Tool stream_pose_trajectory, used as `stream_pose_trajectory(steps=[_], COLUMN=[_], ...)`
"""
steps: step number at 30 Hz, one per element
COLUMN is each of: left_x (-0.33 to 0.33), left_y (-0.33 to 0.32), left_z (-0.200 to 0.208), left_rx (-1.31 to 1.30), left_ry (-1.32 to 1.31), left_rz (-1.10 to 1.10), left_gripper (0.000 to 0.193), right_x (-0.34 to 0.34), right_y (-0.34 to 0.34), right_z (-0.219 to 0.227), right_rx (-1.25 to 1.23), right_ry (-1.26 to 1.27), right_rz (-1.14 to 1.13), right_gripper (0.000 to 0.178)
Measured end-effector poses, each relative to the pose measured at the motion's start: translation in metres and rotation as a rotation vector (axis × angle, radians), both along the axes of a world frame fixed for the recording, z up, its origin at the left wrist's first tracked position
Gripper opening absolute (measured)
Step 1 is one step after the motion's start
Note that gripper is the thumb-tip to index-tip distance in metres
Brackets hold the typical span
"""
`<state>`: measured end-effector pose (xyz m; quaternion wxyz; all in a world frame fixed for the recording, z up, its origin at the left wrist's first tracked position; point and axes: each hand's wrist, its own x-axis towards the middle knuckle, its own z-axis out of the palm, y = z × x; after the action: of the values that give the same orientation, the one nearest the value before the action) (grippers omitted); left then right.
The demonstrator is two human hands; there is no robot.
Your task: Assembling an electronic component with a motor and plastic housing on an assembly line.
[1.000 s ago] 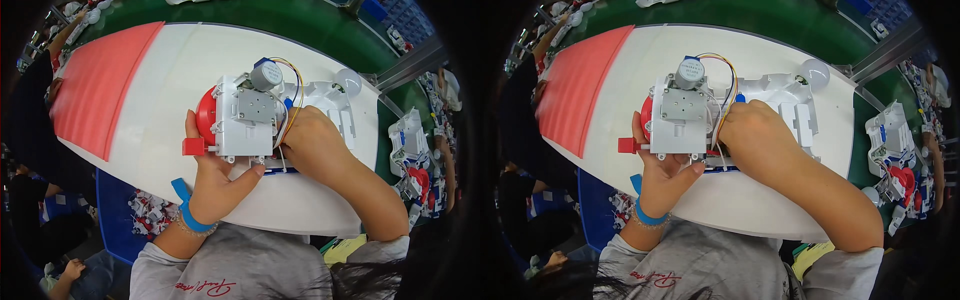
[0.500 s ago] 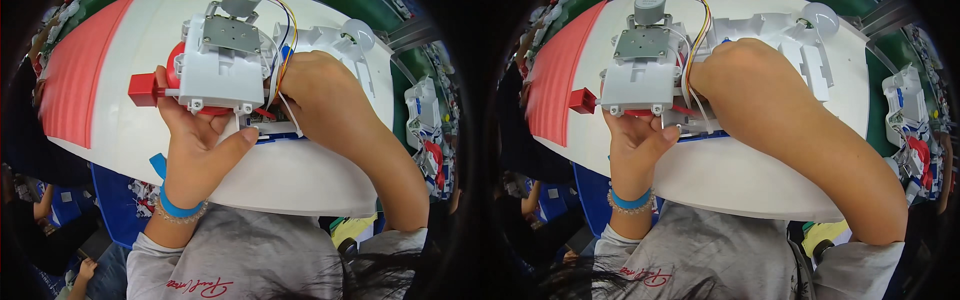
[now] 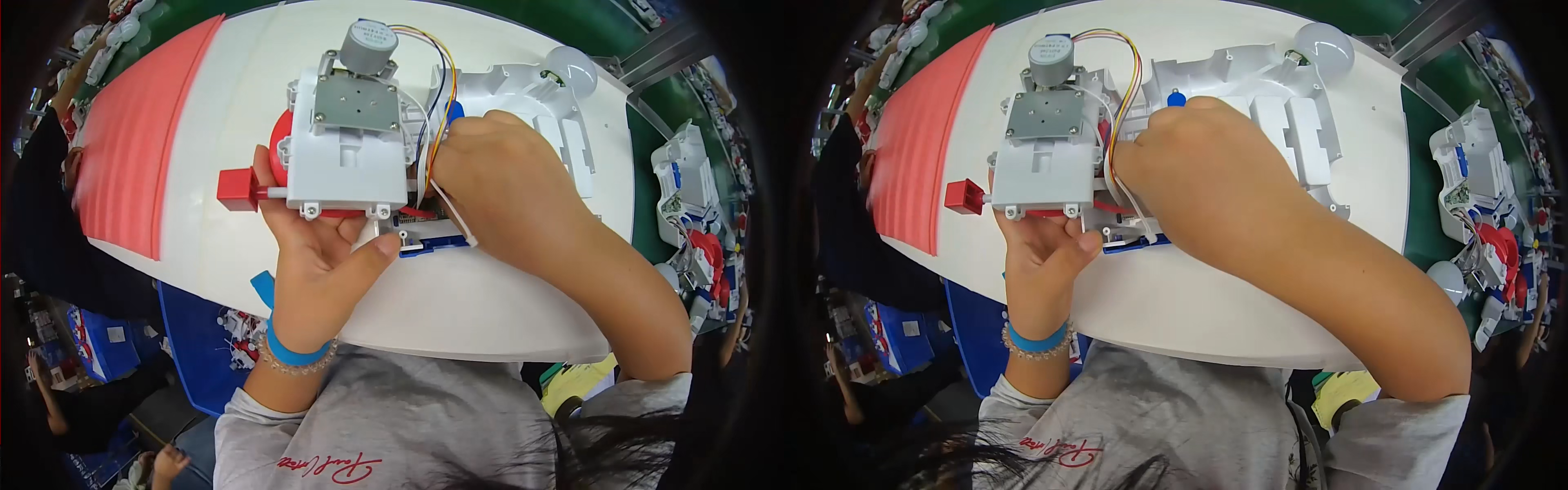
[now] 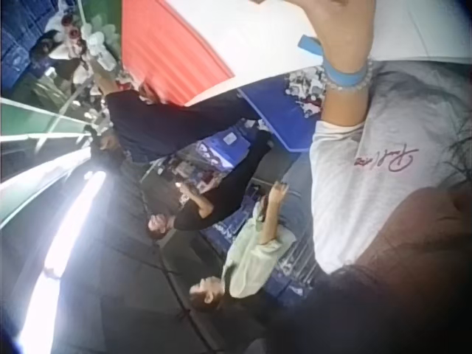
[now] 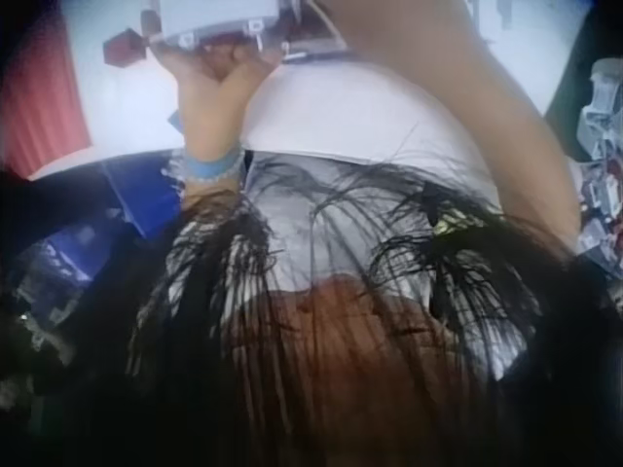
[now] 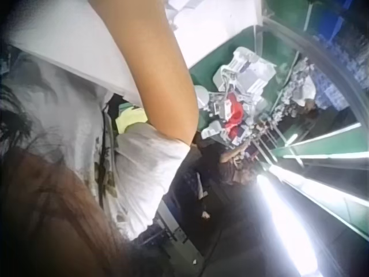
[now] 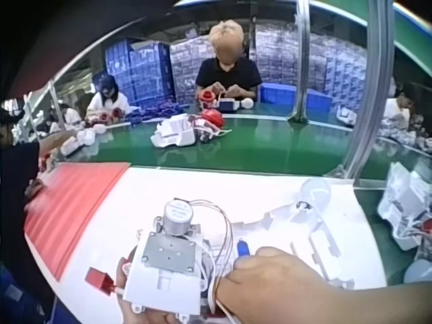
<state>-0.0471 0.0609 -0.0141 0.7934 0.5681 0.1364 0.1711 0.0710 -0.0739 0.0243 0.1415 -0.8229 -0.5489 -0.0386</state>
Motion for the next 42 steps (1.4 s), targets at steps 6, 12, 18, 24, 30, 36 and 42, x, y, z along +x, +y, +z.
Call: stream_pose_trajectory(steps=[6, 12, 18, 24, 30, 36, 42], left_x=[0.000, 0.000, 0.001, 0.002, 0.005, 0.004, 0.004], left_y=[0.006, 0.005, 0.004, -0.002, 0.006, 0.005, 0.005], left_z=[0.007, 0.005, 0.008, 0.001, 0.005, 0.005, 0.003], left_rx=[-0.086, -0.070, -0.100, -0.025, -0.074, -0.087, -0.157], left_ry=[0.052, 0.062, 0.072, 0.011, -0.011, -0.071, -0.031], left_rz=[-0.083, -0.062, -0.082, 0.025, -0.116, -0.141, -0.129], left_gripper=[0.110, 0.110, 0.110, 0.092, 0.108, 0.099, 0.096], right_x=[0.000, 0.002, 0.002, 0.002, 0.001, 0.003, 0.004], right_y=[0.000, -0.001, -0.002, 0.002, 0.005, -0.001, 0.006], right_z=[0.002, 0.002, 0.000, 0.005, 0.008, 0.010, 0.010], right_rx=[-0.062, -0.056, -0.019, -0.119, -0.208, -0.082, -0.210], right_ry=[-0.005, 0.036, 0.035, 0.031, 0.088, 0.101, 0.016], right_rz=[0.003, 0.025, 0.033, 0.017, -0.018, -0.052, -0.075], right_gripper=[0.008, 0.008, 0.008, 0.007, 0.005, 0.008, 0.007])
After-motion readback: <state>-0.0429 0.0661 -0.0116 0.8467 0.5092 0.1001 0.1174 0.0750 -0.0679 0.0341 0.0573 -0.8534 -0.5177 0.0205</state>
